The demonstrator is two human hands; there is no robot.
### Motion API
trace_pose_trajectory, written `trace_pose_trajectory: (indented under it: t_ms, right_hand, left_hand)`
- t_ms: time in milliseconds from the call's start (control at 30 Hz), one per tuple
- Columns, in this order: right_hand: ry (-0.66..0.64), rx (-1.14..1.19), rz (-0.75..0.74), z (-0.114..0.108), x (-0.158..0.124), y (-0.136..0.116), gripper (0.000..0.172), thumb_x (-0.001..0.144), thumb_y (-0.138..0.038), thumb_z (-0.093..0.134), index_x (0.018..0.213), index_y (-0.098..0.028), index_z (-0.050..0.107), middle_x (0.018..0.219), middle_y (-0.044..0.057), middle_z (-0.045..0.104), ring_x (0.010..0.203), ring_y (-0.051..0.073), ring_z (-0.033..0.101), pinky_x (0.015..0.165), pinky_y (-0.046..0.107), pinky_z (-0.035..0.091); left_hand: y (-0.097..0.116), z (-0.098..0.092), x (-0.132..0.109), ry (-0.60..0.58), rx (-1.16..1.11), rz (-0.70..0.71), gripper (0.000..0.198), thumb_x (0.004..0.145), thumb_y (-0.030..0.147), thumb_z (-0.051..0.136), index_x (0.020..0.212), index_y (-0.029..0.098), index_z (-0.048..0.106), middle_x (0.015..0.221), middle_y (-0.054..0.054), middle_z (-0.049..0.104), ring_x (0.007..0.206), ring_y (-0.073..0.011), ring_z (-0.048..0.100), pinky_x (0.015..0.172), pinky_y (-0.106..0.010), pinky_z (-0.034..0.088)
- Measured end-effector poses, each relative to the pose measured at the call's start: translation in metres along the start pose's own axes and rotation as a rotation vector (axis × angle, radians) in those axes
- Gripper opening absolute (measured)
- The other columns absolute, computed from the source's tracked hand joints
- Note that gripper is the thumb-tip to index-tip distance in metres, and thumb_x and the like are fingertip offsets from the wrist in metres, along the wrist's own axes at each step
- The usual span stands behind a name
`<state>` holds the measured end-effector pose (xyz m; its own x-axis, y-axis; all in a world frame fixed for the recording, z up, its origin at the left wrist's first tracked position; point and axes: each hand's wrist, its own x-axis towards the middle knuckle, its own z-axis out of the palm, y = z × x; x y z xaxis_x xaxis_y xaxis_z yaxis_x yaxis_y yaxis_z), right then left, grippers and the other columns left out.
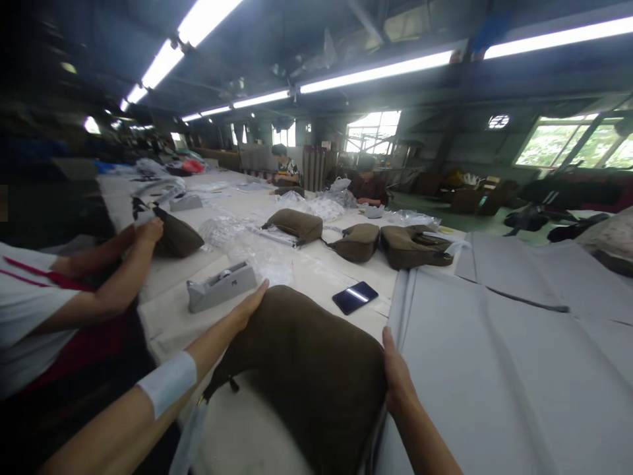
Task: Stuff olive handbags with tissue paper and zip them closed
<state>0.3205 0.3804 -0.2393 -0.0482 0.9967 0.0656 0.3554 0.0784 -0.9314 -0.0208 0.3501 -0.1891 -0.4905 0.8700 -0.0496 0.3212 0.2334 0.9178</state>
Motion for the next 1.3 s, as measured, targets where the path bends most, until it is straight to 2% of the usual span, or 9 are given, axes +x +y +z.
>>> trace_pose_trajectory:
  t_ms: [100, 267, 433, 567, 800, 1000, 1100, 1200, 1300]
  right_hand:
    - [0.15, 0.406, 0.118, -0.015, 0.001, -0.062, 0.075, 0.084, -0.069, 0.023, 0.12, -0.01, 0.053, 0.098, 0.014, 0.067, 0.089, 0.026, 0.066, 0.075, 0.039, 0.056]
    - [0.108, 0.374, -0.366, -0.034, -0.016, -0.156, 0.063, 0.088, -0.062, 0.029, 0.129, -0.019, 0.049, 0.125, 0.01, 0.057, 0.117, 0.027, 0.052, 0.094, 0.04, 0.046]
    - [0.098, 0.052, -0.502, -0.001, -0.063, -0.08, 0.041, 0.087, -0.051, 0.046, 0.108, -0.02, 0.062, 0.123, 0.01, 0.057, 0.121, 0.027, 0.047, 0.105, 0.047, 0.034]
    - [-0.077, -0.289, -0.46, 0.016, -0.095, -0.008, 0.037, 0.087, -0.047, 0.046, 0.101, -0.018, 0.064, 0.116, 0.012, 0.061, 0.11, 0.028, 0.056, 0.094, 0.048, 0.045]
    - [-0.106, -0.836, -0.677, 0.05, -0.053, -0.079, 0.043, 0.093, -0.04, 0.031, 0.12, -0.021, 0.058, 0.136, 0.011, 0.047, 0.131, 0.034, 0.032, 0.098, 0.058, 0.032]
    - [-0.363, -0.961, -0.591, 0.085, -0.055, -0.039, 0.062, 0.089, -0.058, 0.035, 0.14, -0.024, 0.037, 0.148, 0.009, 0.029, 0.135, 0.039, 0.021, 0.098, 0.071, 0.017]
    - [-0.407, -0.819, -0.542, 0.071, -0.047, -0.026, 0.059, 0.089, -0.058, 0.035, 0.14, -0.028, 0.037, 0.148, 0.006, 0.028, 0.135, 0.036, 0.024, 0.101, 0.066, 0.02]
    - [-0.271, -0.576, -0.291, 0.055, -0.023, -0.02, 0.066, 0.085, -0.062, 0.037, 0.135, -0.019, 0.045, 0.14, 0.014, 0.042, 0.126, 0.032, 0.042, 0.099, 0.056, 0.035]
    - [-0.263, -0.275, -0.014, 0.048, -0.01, -0.007, 0.067, 0.081, -0.064, 0.042, 0.119, -0.012, 0.057, 0.111, 0.016, 0.065, 0.105, 0.03, 0.06, 0.089, 0.047, 0.048]
  left_hand:
    - [0.054, -0.044, -0.019, 0.055, -0.225, 0.109, 0.079, 0.077, 0.077, 0.011, 0.088, 0.017, 0.061, 0.079, -0.011, 0.07, 0.085, -0.0275, 0.067, 0.074, -0.04, 0.054]
    - [0.112, -0.118, -0.078, 0.049, -0.843, 0.406, 0.057, 0.082, 0.068, 0.032, 0.102, 0.021, 0.058, 0.098, -0.006, 0.068, 0.096, -0.0247, 0.064, 0.081, -0.039, 0.054]
    - [0.016, -0.104, -0.123, -0.05, -0.542, 0.379, 0.044, 0.08, 0.061, 0.048, 0.093, 0.021, 0.06, 0.142, -0.004, 0.041, 0.127, -0.0279, 0.043, 0.098, -0.037, 0.045]
    - [-0.064, -0.076, -0.137, -0.036, -0.078, 0.184, 0.045, 0.088, 0.056, 0.031, 0.095, 0.021, 0.059, 0.137, -0.009, 0.048, 0.124, -0.0271, 0.047, 0.102, -0.044, 0.041]
    - [-0.038, -0.053, -0.104, 0.066, 0.36, 0.237, 0.045, 0.087, 0.05, 0.041, 0.117, 0.022, 0.057, 0.141, -0.01, 0.042, 0.137, -0.0307, 0.026, 0.11, -0.06, 0.011]
    - [-0.071, -0.018, -0.129, 0.024, 0.841, 0.371, 0.052, 0.089, 0.037, 0.042, 0.138, 0.022, 0.037, 0.144, -0.012, 0.037, 0.136, -0.0331, 0.027, 0.105, -0.066, 0.017]
    - [-0.082, -0.033, -0.127, 0.013, 0.609, 0.275, 0.055, 0.089, 0.043, 0.041, 0.14, 0.025, 0.033, 0.148, -0.008, 0.03, 0.138, -0.029, 0.022, 0.11, -0.059, 0.016]
    - [-0.084, -0.053, -0.109, 0.08, 0.168, -0.084, 0.072, 0.084, 0.055, 0.044, 0.142, 0.017, 0.026, 0.15, -0.014, 0.023, 0.138, -0.0291, 0.021, 0.113, -0.052, 0.015]
    - [-0.086, -0.059, -0.104, 0.012, -0.039, -0.251, 0.069, 0.08, 0.059, 0.049, 0.131, 0.013, 0.044, 0.134, -0.017, 0.049, 0.124, -0.0311, 0.046, 0.106, -0.047, 0.034]
